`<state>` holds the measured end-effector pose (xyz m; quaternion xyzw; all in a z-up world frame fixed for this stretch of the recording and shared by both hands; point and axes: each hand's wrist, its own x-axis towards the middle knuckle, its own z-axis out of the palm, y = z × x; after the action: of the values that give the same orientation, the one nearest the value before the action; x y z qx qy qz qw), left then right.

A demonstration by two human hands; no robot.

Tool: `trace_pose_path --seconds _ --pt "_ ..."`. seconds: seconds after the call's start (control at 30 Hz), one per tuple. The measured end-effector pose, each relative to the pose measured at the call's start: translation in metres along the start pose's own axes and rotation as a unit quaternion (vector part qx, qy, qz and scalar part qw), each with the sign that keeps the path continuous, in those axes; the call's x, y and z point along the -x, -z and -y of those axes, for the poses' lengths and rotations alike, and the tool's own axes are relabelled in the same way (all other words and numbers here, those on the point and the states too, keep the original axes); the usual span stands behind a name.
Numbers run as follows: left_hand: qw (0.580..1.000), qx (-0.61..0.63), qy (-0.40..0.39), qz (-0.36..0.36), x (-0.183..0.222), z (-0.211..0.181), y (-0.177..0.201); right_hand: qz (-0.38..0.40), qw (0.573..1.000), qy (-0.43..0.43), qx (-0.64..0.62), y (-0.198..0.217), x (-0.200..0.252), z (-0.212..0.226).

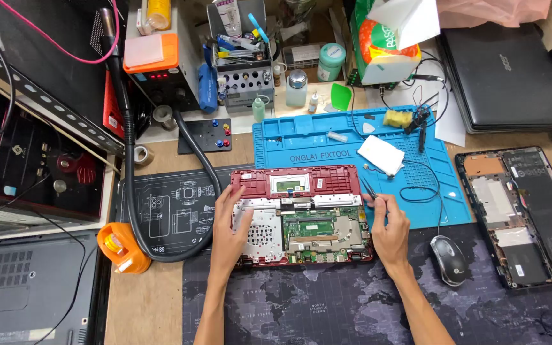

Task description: Repairing a laptop by connecting internal ribbon cables and components

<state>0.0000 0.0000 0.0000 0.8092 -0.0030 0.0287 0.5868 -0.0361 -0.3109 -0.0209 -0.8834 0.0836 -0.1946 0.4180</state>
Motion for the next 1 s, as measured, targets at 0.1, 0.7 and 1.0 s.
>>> trace_pose_path --seconds 0.1,0.7,1.0 --pt "0.999 0.019 -0.025 0.001 -0.001 0.009 0.005 0.005 1.000 -0.020 -0.017 0.002 -0.002 0.002" --pt "1.000 0.022 -0.005 -0.010 0.007 0.002 0.003 0.016 0.999 -0.029 -0.031 0.004 -0.002 0.004" --pt "1.000 0.012 -0.011 -0.020 0.009 0.007 0.003 0.021 0.999 -0.029 -0.026 0.004 -0.003 0.002"
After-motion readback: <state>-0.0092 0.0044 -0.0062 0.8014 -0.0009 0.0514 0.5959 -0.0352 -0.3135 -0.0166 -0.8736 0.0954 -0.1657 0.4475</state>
